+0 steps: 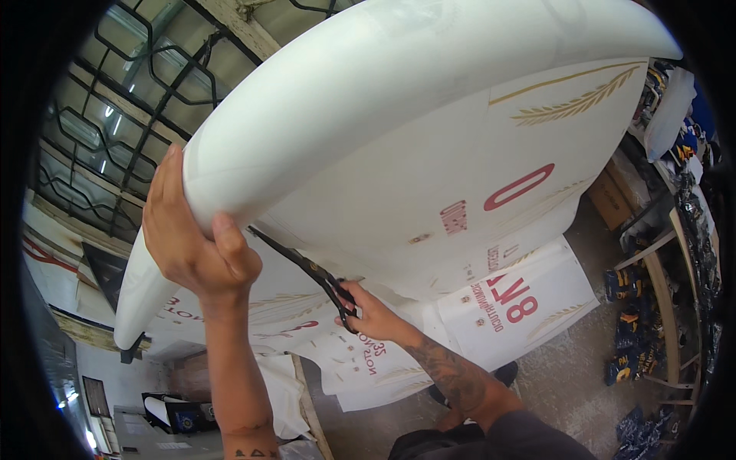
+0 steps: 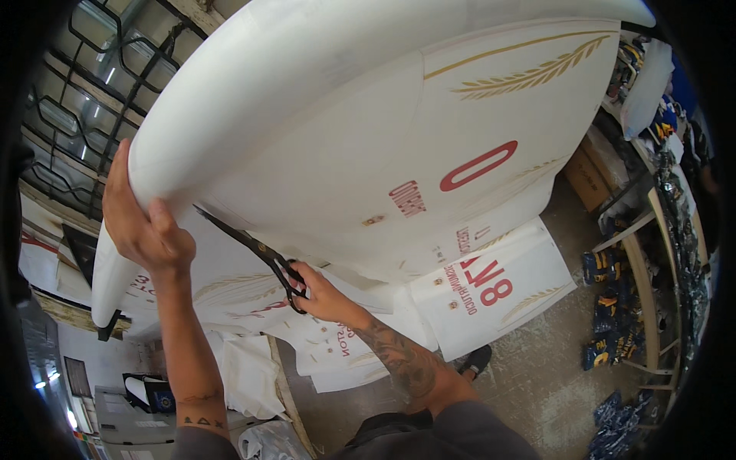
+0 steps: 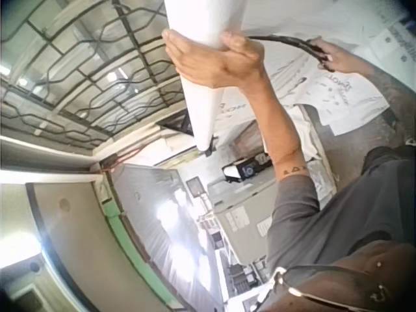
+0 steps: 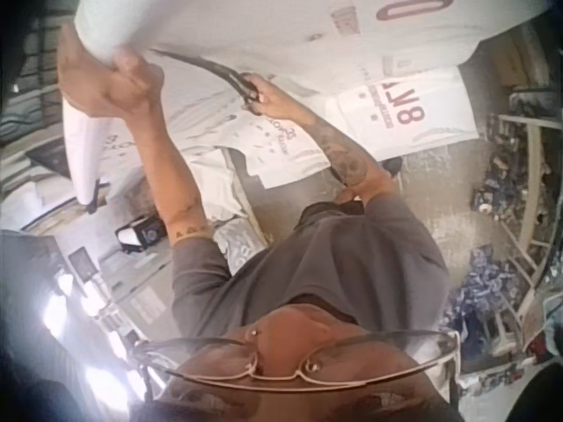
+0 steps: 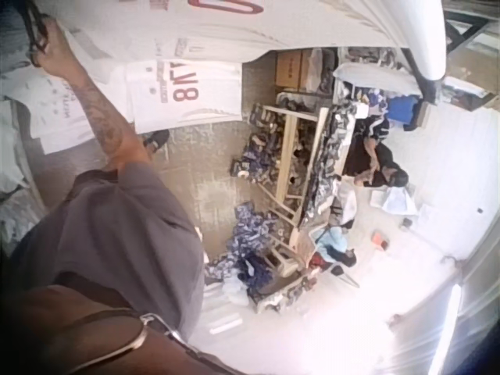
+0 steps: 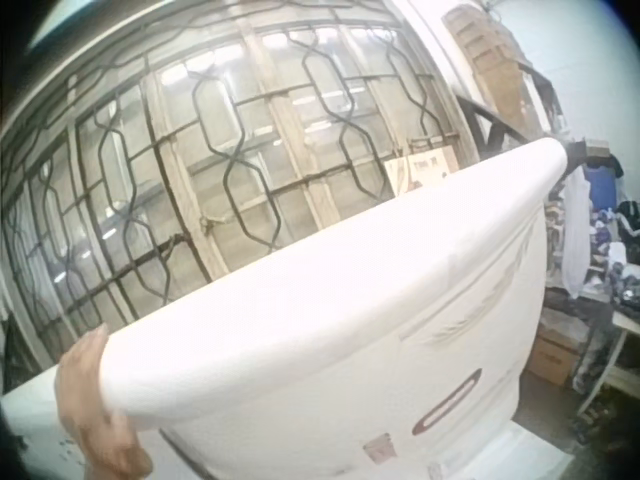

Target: The person uses scissors to cut a large white fabric sheet laid over a curved white object. They repeatedly trim the edges and remove excess fabric pieces throughout the clip.

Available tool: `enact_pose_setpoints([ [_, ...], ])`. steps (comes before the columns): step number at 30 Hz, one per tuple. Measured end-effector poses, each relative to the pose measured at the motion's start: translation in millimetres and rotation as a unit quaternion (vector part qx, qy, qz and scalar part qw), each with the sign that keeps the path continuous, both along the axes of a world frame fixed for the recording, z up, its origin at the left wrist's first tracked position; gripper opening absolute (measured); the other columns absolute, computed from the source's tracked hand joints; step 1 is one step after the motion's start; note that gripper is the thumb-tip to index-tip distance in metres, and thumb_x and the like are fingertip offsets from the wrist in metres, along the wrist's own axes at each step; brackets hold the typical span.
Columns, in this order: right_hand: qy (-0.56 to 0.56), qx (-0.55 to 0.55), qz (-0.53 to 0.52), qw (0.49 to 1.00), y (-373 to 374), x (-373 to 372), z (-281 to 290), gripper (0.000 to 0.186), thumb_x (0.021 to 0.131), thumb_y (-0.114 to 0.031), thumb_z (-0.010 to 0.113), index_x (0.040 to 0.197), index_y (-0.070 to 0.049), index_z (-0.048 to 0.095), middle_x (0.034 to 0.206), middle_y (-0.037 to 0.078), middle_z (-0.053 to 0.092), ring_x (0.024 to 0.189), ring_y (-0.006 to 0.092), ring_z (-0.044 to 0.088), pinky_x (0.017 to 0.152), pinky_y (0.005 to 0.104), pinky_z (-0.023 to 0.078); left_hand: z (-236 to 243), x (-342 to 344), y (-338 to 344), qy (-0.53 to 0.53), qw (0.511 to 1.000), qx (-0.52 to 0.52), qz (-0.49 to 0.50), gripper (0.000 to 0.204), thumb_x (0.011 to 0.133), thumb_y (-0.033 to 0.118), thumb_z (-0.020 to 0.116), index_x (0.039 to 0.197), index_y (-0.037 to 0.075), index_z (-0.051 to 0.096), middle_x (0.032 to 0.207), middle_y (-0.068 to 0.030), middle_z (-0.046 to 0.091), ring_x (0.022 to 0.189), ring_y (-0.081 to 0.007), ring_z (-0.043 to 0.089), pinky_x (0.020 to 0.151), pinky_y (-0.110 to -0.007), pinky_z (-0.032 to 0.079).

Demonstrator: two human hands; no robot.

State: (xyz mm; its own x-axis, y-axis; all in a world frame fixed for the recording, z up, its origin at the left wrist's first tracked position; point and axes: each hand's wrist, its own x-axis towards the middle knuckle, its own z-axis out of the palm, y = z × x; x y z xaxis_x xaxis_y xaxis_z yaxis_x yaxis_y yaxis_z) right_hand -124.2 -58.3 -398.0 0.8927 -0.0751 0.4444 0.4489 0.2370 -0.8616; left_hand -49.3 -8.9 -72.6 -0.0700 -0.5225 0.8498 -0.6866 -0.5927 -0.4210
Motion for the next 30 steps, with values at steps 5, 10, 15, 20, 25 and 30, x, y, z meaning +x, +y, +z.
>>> enact_pose_setpoints([
  [5,0.142,0.071,0.057,0.986,6,-4,-14,0.048,0.089,-0.007,0.075,0.129,-0.002,0.048,0.106,0.003,0.052,0.096,0.0136,0.05,0.09,0.0283,0.044,60,11,-7,0.278,0.96,0.003,-0.005,0.046,0.097,0.033,0.049,0.114,-0.003,0.071,0.101,-0.019,0.074,0.092,-0.0302,0.069,0.088,-0.037,0.052],
  [10,0.121,0.113,0.083,0.983,5,-10,-33,0.049,0.089,-0.006,0.075,0.13,-0.003,0.048,0.096,-0.001,0.047,0.091,0.0105,0.047,0.084,0.0264,0.042,62,4,-1,0.288,0.953,-0.098,0.001,0.033,0.098,0.022,0.053,0.11,-0.003,0.072,0.099,-0.0186,0.074,0.091,-0.0232,0.068,0.086,-0.035,0.051],
  [15,0.105,0.042,0.064,0.991,-2,6,-33,0.053,0.089,-0.007,0.075,0.133,-0.001,0.047,0.107,0.002,0.053,0.1,0.012,0.051,0.085,0.0254,0.044,3,-4,16,0.012,0.997,-0.051,0.056,0.057,0.094,0.041,0.05,0.129,-0.003,0.061,0.127,-0.0192,0.066,0.119,-0.0378,0.061,0.104,-0.045,0.042],
  [20,0.119,0.133,0.123,0.976,-2,13,-36,0.055,0.088,-0.003,0.076,0.134,-0.002,0.047,0.104,0.001,0.049,0.097,0.0104,0.05,0.089,0.0259,0.044,19,2,13,0.073,0.994,0.02,0.082,0.073,0.091,0.052,0.049,0.14,-0.002,0.054,0.134,-0.0201,0.062,0.124,-0.0373,0.06,0.106,-0.042,0.042],
  [25,0.055,0.137,0.109,0.983,8,-1,-45,0.049,0.088,0.003,0.072,0.132,-0.001,0.049,0.107,0.001,0.052,0.099,0.0094,0.052,0.091,0.0266,0.044,73,26,15,0.281,0.96,0.005,0.016,0.062,0.092,0.041,0.058,0.142,0.004,0.055,0.13,-0.0208,0.065,0.118,-0.037,0.063,0.1,-0.036,0.046],
  [30,0.19,0.087,0.049,0.977,10,-7,-39,0.047,0.087,0.006,0.072,0.128,-0.002,0.051,0.103,0.001,0.053,0.099,0.0094,0.052,0.092,0.0258,0.042,59,20,22,0.249,0.968,-0.02,0.02,0.056,0.092,0.035,0.061,0.138,0.003,0.057,0.126,-0.0193,0.066,0.112,-0.0362,0.063,0.095,-0.038,0.046],
])
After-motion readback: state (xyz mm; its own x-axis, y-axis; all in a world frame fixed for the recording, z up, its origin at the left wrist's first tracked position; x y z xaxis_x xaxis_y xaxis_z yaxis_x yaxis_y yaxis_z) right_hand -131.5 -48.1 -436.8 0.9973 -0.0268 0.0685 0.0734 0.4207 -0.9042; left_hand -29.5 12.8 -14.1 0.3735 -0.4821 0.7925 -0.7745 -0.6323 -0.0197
